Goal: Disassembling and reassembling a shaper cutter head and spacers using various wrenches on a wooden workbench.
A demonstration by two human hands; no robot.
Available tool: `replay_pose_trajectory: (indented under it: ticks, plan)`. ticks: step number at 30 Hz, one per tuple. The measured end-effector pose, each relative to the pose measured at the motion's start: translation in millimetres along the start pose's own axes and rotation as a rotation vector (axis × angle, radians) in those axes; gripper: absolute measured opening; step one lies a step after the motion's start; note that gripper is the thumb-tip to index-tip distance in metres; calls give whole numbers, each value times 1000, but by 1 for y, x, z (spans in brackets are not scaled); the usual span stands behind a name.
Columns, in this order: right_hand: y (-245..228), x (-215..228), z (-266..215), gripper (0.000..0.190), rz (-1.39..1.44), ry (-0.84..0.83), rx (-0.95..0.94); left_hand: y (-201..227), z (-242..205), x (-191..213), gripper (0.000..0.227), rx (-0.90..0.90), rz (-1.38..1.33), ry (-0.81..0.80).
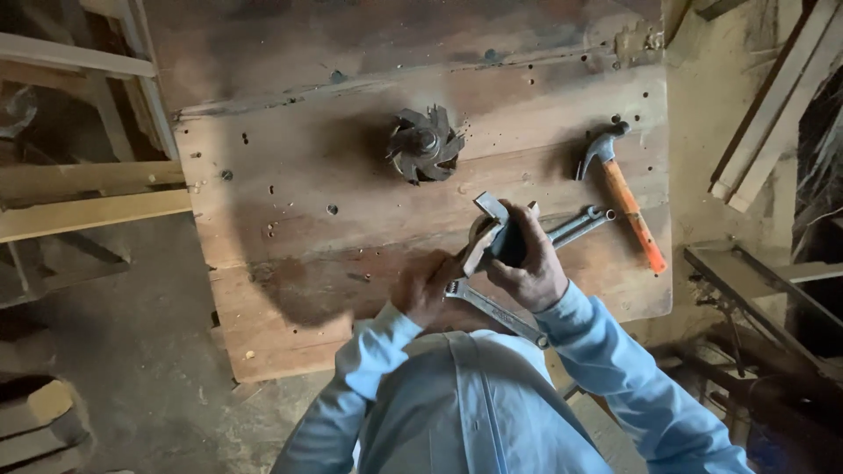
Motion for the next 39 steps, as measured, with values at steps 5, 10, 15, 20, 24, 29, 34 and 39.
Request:
replay_pose_trajectory:
  ticks: [5, 10, 15, 20, 24, 29, 34, 39]
  plan:
    - [15, -5, 0, 76, 257, 92, -108, -17, -31, -20, 30, -96, 101, 7]
    - [34, -28, -14, 65, 791, 159, -310, 11, -40, -22, 23, -34, 341, -17]
    - [45, -51, -31, 43, 1107, -60, -507, 32, -37, -33, 20, -336, 816, -85]
    - [61, -62, -55, 30, 991, -294, -428, 73, -17, -28, 14, -504, 786, -209]
    - [15, -66, -58, 10, 1401, -362, -669, 82, -6, -23, 15, -529, 675, -429]
    - [47, -72, -76, 22, 1334, -412, -791, 38, -13, -25, 16, -354, 597, -402]
    - [58, -95, -64, 41, 1067, -671, -988, 38, -41, 1, 23, -237, 366, -250]
    - [82, -157, 1, 30, 222, -829, -662, 1, -102, 41, 21, -31, 239, 317]
Point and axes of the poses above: each hand's wrist, its own z-axis towards the middle knuckle, its own x-axis out of the back of the hand, y = z × x, the point moved 5 cm from there along z, towards the middle knuckle, and after that the axes turned 13 degrees about -y, right-handed, at the moved point
